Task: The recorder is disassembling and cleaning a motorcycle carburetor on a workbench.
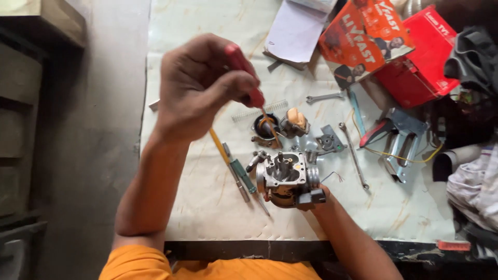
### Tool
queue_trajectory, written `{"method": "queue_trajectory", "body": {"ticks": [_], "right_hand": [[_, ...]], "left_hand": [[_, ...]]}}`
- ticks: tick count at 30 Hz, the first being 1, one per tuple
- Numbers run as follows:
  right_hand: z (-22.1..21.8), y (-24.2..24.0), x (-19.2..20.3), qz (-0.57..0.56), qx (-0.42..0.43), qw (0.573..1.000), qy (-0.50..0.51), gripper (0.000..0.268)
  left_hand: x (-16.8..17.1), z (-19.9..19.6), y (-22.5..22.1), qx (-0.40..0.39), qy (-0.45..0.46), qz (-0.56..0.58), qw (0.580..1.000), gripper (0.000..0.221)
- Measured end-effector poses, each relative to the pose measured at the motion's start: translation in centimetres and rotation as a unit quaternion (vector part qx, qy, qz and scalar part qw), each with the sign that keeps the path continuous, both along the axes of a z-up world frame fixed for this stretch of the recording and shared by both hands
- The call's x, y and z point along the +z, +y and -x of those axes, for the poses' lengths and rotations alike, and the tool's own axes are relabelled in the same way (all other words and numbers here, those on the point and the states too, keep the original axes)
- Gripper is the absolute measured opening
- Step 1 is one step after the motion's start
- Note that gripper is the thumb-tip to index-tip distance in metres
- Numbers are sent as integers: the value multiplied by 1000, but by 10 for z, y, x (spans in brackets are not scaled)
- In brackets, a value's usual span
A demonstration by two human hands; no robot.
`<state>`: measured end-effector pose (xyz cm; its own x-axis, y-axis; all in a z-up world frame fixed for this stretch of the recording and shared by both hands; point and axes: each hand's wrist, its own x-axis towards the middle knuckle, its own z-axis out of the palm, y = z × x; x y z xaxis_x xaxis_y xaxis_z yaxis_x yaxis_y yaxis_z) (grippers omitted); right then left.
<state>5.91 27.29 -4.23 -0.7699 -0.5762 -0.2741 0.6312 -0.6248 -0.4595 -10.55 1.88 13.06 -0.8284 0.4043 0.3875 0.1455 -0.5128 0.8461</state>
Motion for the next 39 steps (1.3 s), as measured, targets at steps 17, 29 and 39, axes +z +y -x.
{"method": "queue_trajectory", "body": {"ticks": [17, 29, 39], "right_hand": [[9, -4, 17, -19, 18, 991, 130, 73], [-7, 17, -33, -57, 47, 995, 63, 69], [-7, 15, -50, -11, 40, 983, -180, 45]], "left_hand": [[-10, -11, 2, 46, 38, 108, 992, 19], [-10, -12, -1, -14, 8, 77, 997, 17], [-14, -12, 1, -37, 9, 46, 998, 16]]}}
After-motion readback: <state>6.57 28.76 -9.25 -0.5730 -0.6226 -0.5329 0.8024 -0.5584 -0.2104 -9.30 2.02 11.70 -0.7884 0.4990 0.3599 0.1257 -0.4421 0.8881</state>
